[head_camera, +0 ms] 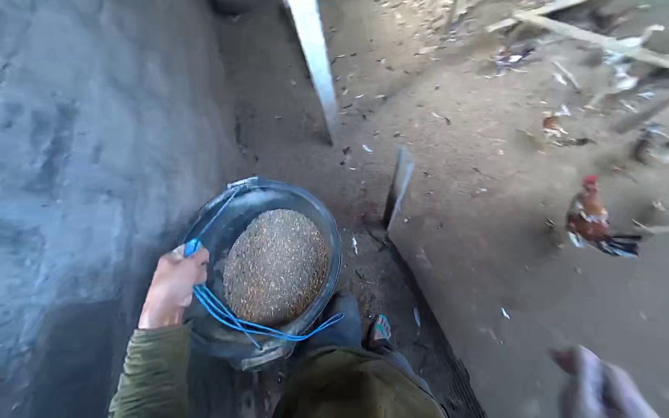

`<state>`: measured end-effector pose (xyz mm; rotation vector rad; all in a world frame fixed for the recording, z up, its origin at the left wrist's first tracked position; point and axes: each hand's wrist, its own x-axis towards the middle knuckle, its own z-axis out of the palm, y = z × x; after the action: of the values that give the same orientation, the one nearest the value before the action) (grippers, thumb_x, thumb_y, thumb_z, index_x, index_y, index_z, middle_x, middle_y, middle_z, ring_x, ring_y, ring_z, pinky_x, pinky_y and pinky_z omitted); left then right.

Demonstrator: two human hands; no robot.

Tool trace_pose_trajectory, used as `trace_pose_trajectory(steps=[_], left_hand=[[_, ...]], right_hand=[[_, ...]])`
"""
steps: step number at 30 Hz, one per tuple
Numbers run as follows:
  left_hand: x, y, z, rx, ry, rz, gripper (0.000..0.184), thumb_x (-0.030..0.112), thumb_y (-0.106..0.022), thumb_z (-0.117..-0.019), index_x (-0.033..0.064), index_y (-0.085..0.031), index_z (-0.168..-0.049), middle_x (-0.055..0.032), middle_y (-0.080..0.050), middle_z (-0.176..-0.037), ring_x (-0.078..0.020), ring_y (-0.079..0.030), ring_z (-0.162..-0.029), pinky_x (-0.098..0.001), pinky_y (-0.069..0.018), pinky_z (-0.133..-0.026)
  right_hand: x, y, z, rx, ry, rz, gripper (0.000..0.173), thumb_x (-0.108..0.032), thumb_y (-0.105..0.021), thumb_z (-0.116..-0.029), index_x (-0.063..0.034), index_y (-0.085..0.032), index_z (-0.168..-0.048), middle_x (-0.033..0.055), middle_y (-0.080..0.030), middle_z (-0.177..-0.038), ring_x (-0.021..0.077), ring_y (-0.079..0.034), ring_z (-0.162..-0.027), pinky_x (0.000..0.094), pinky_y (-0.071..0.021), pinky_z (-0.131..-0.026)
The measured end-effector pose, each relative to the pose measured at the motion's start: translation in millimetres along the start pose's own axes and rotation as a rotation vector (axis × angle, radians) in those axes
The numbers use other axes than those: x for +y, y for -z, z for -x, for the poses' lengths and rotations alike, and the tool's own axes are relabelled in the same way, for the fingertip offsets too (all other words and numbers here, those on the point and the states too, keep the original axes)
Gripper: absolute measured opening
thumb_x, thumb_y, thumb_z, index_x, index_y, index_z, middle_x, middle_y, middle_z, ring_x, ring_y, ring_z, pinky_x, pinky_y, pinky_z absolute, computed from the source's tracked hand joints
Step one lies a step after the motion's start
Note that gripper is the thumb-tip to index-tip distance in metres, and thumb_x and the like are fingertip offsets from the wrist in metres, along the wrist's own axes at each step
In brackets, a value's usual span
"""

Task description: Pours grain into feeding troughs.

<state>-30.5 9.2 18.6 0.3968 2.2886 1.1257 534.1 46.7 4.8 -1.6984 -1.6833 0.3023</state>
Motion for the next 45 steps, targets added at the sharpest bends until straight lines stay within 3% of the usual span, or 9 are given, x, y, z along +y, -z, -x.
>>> trace_pose_trajectory(steps=[3, 5, 9, 14, 18, 25, 34, 41, 45], left_hand=[[40.8, 18.5, -49.9, 0.073, -0.047, 0.09, 0.011, 0.001, -0.055, -0.0991, 0.0096, -0.055, -0.092, 0.0077, -0.044, -0.059, -0.0007, -0.038, -0.044, -0.0162, -0.0356, -0.043], [59.9, 25.7, -91.2, 0.06, -0.111, 0.101, 0.012, 0.006, -0.055, -0.1003, 0.0132, -0.055, -0.091, 0.0085, -0.043, -0.059, -0.001, -0.036, -0.044, -0.017, -0.0343, -0.042], [106.5, 30.7, -180.8, 0.028, -0.187, 0.154, 0.015, 0.003, -0.054, -0.0978, 0.0136, -0.056, -0.087, 0.0082, -0.04, -0.054, -0.0013, -0.033, -0.041, -0.0174, -0.0321, -0.04], [152.7, 57.4, -282.2, 0.105, -0.168, 0.158, 0.011, 0.01, -0.058, -0.0836, 0.0213, -0.057, -0.081, 0.0138, -0.042, -0.054, 0.0014, -0.038, -0.043, -0.0173, -0.0354, -0.041], [199.7, 78.9, -367.6, 0.162, -0.224, 0.19, 0.015, 0.011, -0.059, -0.0779, 0.0245, -0.058, -0.083, 0.0172, -0.046, -0.055, 0.0024, -0.041, -0.042, -0.0169, -0.0378, -0.04], [316.1, 53.9, -563.6, 0.14, -0.336, 0.195, 0.015, 0.011, -0.058, -0.0767, 0.0262, -0.057, -0.079, 0.0165, -0.041, -0.051, 0.0027, -0.037, -0.04, -0.0158, -0.0328, -0.038], [449.4, -18.3, -813.5, 0.194, -0.392, -0.205, 0.006, 0.018, -0.062, -0.0772, 0.0134, -0.061, -0.081, 0.0106, -0.052, -0.066, 0.0014, -0.047, -0.053, -0.0222, -0.0404, -0.048], [555.4, -67.8, -1024.2, 0.094, -0.569, -0.028, 0.015, 0.018, -0.05, -0.0826, 0.0154, -0.064, -0.083, 0.0174, -0.051, -0.066, 0.0093, -0.046, -0.056, -0.0133, -0.0398, -0.051], [610.4, -101.0, -1169.2, -0.054, -0.656, -0.152, 0.026, 0.02, -0.047, -0.0855, 0.008, -0.07, -0.086, 0.0088, -0.057, -0.067, 0.0007, -0.051, -0.059, -0.0249, -0.0445, -0.056]], right_hand=[[-64.2, -166.0, -91.0, -0.284, 0.286, -0.278, 0.043, -0.027, -0.05, -0.1048, 0.004, -0.07, -0.082, 0.0125, -0.068, -0.074, 0.0138, -0.066, -0.066, 0.0297, -0.0554, -0.062], [-127.3, -262.1, -128.7, -0.524, 0.305, -0.436, 0.039, -0.028, -0.053, -0.1036, 0.0059, -0.071, -0.11, 0.0167, -0.073, -0.096, 0.0187, -0.073, -0.084, 0.0358, -0.0617, -0.076], [-253.2, -450.5, -196.3, -0.925, 0.169, -0.451, 0.077, -0.046, -0.063, -0.0966, -0.0024, -0.038, -0.154, 0.0244, -0.053, -0.145, 0.0346, -0.058, -0.129, 0.0503, -0.0513, -0.105], [-385.1, -642.8, -279.0, -1.206, -0.106, -0.409, 0.094, -0.058, -0.068, -0.0916, -0.0079, -0.029, -0.16, 0.0267, -0.047, -0.152, 0.0401, -0.051, -0.136, 0.0581, -0.0448, -0.111], [-475.6, -718.4, -368.9, -1.417, -0.202, -0.483, 0.075, -0.053, -0.067, -0.0959, -0.0085, -0.046, -0.152, 0.0194, -0.055, -0.147, 0.0317, -0.052, -0.137, 0.0541, -0.0417, -0.114], [-570.2, -829.0, -507.4, -1.224, -0.251, -0.74, 0.036, -0.027, -0.069, -0.0994, -0.0002, -0.065, -0.124, 0.0168, -0.068, -0.116, 0.0222, -0.066, -0.106, 0.0425, -0.054, -0.095], [-661.4, -976.3, -665.8, -0.958, -0.598, -0.887, 0.021, -0.022, -0.066, -0.1011, -0.0014, -0.064, -0.108, 0.0096, -0.063, -0.093, 0.017, -0.061, -0.084, 0.0371, -0.0525, -0.077], [-717.1, -1099.8, -764.7, -0.641, -0.608, -0.939, 0.033, -0.02, -0.061, -0.1029, 0.0033, -0.059, -0.126, 0.0162, -0.067, -0.112, 0.0204, -0.065, -0.102, 0.0401, -0.054, -0.093], [-746.4, -1199.3, -816.5, -0.534, -0.667, -0.849, 0.035, -0.022, -0.058, -0.105, 0.0048, -0.059, -0.127, 0.0185, -0.068, -0.112, 0.0216, -0.067, -0.102, 0.0415, -0.0546, -0.094]])
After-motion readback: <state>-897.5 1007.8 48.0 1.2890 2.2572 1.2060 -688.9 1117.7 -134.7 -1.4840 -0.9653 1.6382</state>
